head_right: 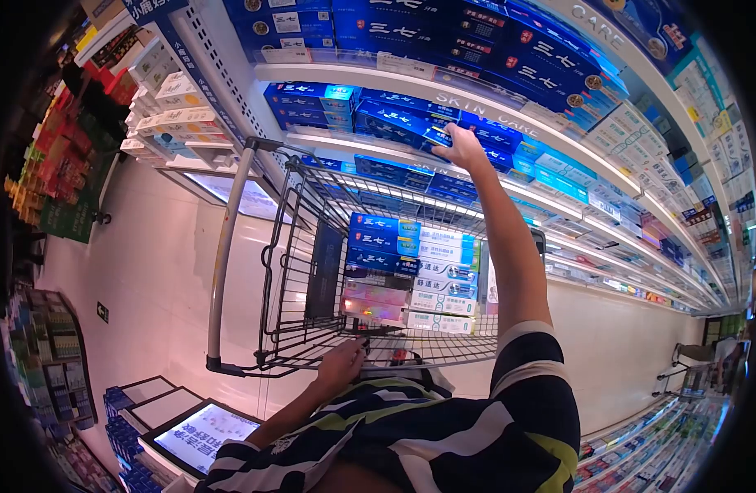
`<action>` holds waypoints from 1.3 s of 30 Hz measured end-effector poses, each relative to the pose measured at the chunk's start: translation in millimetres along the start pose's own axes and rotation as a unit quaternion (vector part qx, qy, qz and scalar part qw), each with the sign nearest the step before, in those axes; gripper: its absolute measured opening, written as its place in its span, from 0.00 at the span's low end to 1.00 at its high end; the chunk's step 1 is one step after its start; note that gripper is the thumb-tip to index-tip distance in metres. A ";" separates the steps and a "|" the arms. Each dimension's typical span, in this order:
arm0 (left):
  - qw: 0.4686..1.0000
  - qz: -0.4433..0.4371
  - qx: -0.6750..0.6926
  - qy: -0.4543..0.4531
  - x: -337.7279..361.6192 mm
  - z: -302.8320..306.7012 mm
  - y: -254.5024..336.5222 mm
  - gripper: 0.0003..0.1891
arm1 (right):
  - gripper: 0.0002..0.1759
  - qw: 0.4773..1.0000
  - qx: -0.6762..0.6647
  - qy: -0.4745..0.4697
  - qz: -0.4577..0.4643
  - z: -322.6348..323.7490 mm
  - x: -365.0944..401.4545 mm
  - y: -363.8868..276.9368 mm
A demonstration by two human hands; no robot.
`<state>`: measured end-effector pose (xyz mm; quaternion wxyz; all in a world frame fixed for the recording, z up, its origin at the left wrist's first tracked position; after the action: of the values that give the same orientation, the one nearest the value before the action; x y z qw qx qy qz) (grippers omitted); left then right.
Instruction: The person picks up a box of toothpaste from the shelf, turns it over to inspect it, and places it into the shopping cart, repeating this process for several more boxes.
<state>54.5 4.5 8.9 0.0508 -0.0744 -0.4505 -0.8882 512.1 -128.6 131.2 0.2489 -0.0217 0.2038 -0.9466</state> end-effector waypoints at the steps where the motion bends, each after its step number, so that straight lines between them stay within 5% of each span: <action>1: 1.000 0.011 0.005 -0.007 -0.1 -0.4 0.0 0.15 | 0.29 1.000 -0.020 0.005 0.002 3.2 5.7 -0.6; 6: 0.998 0.027 0.055 -0.011 -7.7 -2.0 -1.5 0.14 | 0.27 0.999 -0.037 -0.010 0.021 12.8 44.7 18.1; 9: 0.988 -0.020 0.141 0.051 -27.9 9.7 10.6 0.14 | 0.23 0.946 -0.284 -0.139 -0.071 15.9 96.3 21.3; 11: 0.978 -0.025 0.190 0.087 -49.4 18.3 17.4 0.15 | 0.22 0.935 -0.303 -0.171 -0.071 14.3 124.3 32.1; 16: 0.897 0.017 0.414 0.150 -105.6 50.1 54.6 0.24 | 0.22 0.896 -0.338 -0.272 -0.099 14.6 210.4 24.6; 17: 0.898 0.017 0.412 0.151 -111.9 53.1 63.9 0.24 | 0.22 0.884 -0.365 -0.274 -0.097 11.5 226.8 22.5; 19: 0.819 0.031 0.563 0.102 -119.1 47.1 76.4 0.27 | 0.22 0.870 -0.382 -0.299 -0.081 1.7 255.4 24.8; 22: 0.802 0.034 0.596 0.019 -116.4 30.5 85.3 0.23 | 0.21 0.855 -0.390 -0.334 -0.074 -7.4 288.7 26.7; 26: 0.841 0.044 0.539 0.028 -107.2 4.8 85.2 0.20 | 0.17 0.857 -0.412 -0.300 -0.075 -8.5 317.0 33.6; 32: 0.830 0.052 0.552 0.054 -89.3 -16.2 90.4 0.16 | 0.27 0.804 -0.515 -0.243 -0.172 1.8 362.9 46.7; 34: 0.805 0.063 0.588 0.053 -82.0 -19.7 96.1 0.14 | 0.29 0.731 -0.643 -0.140 -0.180 0.5 374.7 54.4; 39: 0.786 0.083 0.611 0.049 -72.9 -28.6 100.5 0.16 | 0.31 0.569 -0.805 -0.058 -0.156 -26.9 396.5 62.1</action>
<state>139.6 -76.1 58.9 0.1812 -0.0208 -0.8880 -0.4222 190.0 -358.1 57.9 -0.0117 -0.3000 0.8603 -0.4120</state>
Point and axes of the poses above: each hand's wrist, its own x-axis away from the middle knuckle, its own z-axis out of the back of the hand, y = z × x, the point moved 6 cm from there along -x, towards the middle knuckle, and after that the axes turned 1 degree about -x, right-handed, at the moved point
